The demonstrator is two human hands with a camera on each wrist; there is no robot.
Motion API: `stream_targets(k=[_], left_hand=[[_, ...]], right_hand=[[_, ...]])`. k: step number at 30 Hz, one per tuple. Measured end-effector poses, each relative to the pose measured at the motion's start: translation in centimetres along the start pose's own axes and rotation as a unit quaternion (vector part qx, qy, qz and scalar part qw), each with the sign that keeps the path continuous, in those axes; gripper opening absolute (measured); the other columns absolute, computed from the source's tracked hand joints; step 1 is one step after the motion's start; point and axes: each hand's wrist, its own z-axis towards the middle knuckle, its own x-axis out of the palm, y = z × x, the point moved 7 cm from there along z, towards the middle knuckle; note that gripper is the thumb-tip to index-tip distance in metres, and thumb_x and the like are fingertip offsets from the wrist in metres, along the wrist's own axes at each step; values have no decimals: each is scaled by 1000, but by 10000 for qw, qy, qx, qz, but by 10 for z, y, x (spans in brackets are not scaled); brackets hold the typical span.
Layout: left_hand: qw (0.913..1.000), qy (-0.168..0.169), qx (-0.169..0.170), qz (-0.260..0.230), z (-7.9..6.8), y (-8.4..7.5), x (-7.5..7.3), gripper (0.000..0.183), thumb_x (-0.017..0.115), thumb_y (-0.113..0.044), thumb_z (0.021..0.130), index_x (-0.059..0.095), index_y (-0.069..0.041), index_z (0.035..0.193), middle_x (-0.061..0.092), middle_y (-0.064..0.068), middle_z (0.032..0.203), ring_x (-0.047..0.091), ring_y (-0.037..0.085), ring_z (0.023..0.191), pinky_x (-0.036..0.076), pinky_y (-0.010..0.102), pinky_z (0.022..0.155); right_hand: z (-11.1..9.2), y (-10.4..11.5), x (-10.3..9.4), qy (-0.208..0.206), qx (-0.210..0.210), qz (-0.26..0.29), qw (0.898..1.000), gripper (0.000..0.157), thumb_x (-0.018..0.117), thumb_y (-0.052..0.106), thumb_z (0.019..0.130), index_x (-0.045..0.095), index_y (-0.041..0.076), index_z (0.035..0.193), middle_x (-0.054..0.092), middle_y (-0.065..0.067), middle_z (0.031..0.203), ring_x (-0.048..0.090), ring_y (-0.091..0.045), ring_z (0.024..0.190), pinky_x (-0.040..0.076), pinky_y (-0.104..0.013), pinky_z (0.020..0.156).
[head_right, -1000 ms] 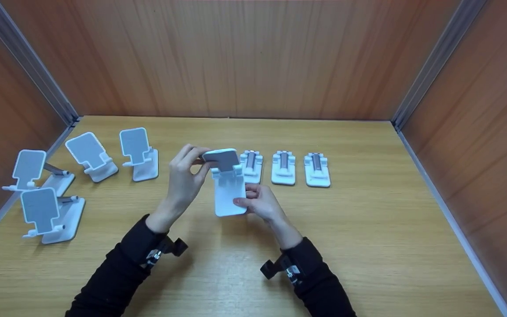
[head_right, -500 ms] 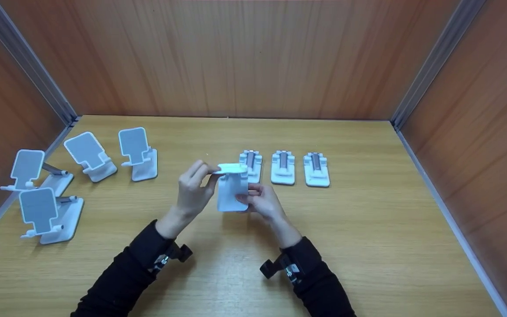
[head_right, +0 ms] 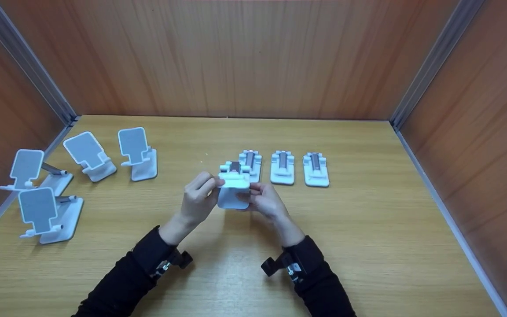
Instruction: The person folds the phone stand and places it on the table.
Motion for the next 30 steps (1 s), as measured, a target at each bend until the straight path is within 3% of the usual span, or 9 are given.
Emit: stream_targets(k=[6,11,15,20,22,24,26,27,30], left_hand=[[10000,11,-45,80,0,3,-3,19,57,17,65,53,-1,71,53,8,74,52,17,67,48,19,61],[10000,0,-45,53,-3,3,-4,19,59,17,65,53,-1,71,56,10,77,53,18,66,48,20,58],[10000,-29,-47,52,-5,4,-4,18,59,16,66,54,-1,71,55,9,76,50,17,63,45,20,53],[9999,0,-123,108,-6,4,-5,16,60,14,68,53,-1,71,54,8,76,52,16,66,48,21,55],[9993,168,-339,45,-7,6,-3,16,60,13,67,54,-1,73,55,8,78,54,17,70,49,22,60],[9957,426,-794,-210,-8,10,-1,18,61,10,67,55,-1,80,56,9,84,56,18,76,49,22,67],[9839,642,-1522,-689,-11,18,2,24,61,6,67,57,0,90,56,10,91,56,19,85,48,23,75],[9722,729,-1989,-995,-13,22,3,29,60,5,68,56,2,96,56,10,96,54,20,89,46,26,80],[9167,859,-3398,-1918,-23,33,8,38,57,-3,73,52,5,111,54,13,107,50,25,100,40,36,90]], right_hand=[[-7,10,11,881,20,414,9952,55,58,8,85,28,-15,126,53,-15,111,55,-23,101,42,-38,89],[-9,14,14,1177,69,883,9891,65,58,30,84,31,-14,124,56,-14,109,53,-26,105,41,-38,91],[-9,13,14,1322,101,1053,9856,56,53,37,85,41,-7,118,58,-15,109,53,-27,106,38,-42,94],[-9,14,14,1340,166,1168,9839,41,56,33,86,48,0,108,60,-13,105,55,-24,102,39,-40,93],[-9,14,12,1209,216,1198,9852,34,55,29,87,50,1,106,61,-12,103,55,-24,100,41,-38,91],[-8,14,10,1055,216,1200,9869,30,54,27,88,51,2,106,61,-12,102,56,-23,99,42,-36,89],[-8,14,7,846,206,1216,9888,27,53,25,89,52,3,105,61,-11,101,57,-23,97,43,-36,88],[-8,14,6,739,191,1230,9895,26,53,24,89,52,4,105,61,-11,101,57,-23,97,44,-36,87],[-10,16,3,489,141,1318,9900,24,54,22,88,52,4,105,60,-9,101,56,-22,96,44,-35,86]])
